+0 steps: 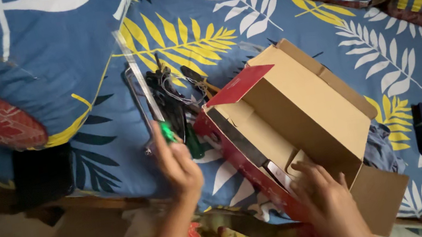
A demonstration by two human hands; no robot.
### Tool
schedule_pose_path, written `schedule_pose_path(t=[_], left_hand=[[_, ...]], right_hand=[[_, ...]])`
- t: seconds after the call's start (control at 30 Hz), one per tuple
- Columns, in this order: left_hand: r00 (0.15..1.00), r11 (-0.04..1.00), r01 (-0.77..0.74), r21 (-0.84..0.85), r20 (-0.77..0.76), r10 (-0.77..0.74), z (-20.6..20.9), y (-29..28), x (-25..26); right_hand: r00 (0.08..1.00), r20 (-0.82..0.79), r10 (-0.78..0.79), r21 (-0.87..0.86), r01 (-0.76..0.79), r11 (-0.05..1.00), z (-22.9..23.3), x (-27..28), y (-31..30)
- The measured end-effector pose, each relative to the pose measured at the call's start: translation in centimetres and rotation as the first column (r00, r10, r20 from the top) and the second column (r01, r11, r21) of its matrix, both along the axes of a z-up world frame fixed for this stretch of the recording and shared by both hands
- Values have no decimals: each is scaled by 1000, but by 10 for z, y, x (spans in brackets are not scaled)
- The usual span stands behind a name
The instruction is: The person packs various tools and hardware into a red cardboard box. They place a metal file, a wrench, a screwdriver, pliers, scissors, and a package of screws into the box one by one.
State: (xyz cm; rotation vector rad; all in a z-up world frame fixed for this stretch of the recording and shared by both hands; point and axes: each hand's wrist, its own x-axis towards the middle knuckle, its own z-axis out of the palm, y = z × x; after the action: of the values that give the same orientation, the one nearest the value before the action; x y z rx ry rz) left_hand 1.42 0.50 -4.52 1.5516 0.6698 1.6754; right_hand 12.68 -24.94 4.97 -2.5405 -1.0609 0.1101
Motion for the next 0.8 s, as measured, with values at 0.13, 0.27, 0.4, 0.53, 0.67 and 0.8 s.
schedule_pose_path(t=[0.13,0.27,0.4,0.53,0.67,0.8], left_hand=[[996,891,76,448,8,-88,-20,-27,16],[945,832,305,464,-41,-324,-40,-71,44],[886,774,465,430,-234,-401,-17,-102,20],[848,737,529,421,-302,-436,13,-106,13],[843,748,532,397,-326,-427,29,-97,5],[827,744,552,377,-360,-431,33,-83,8]], right_hand=[[1000,-22,13,187,-9,982,4,-7,22],[976,-126,176,452,-101,886,5,-8,25],[891,-362,274,581,-14,813,2,-15,27],[843,-490,222,604,145,784,-5,-16,32],[912,-372,176,786,208,582,-6,-12,33],[904,-426,31,817,370,443,7,-2,18]])
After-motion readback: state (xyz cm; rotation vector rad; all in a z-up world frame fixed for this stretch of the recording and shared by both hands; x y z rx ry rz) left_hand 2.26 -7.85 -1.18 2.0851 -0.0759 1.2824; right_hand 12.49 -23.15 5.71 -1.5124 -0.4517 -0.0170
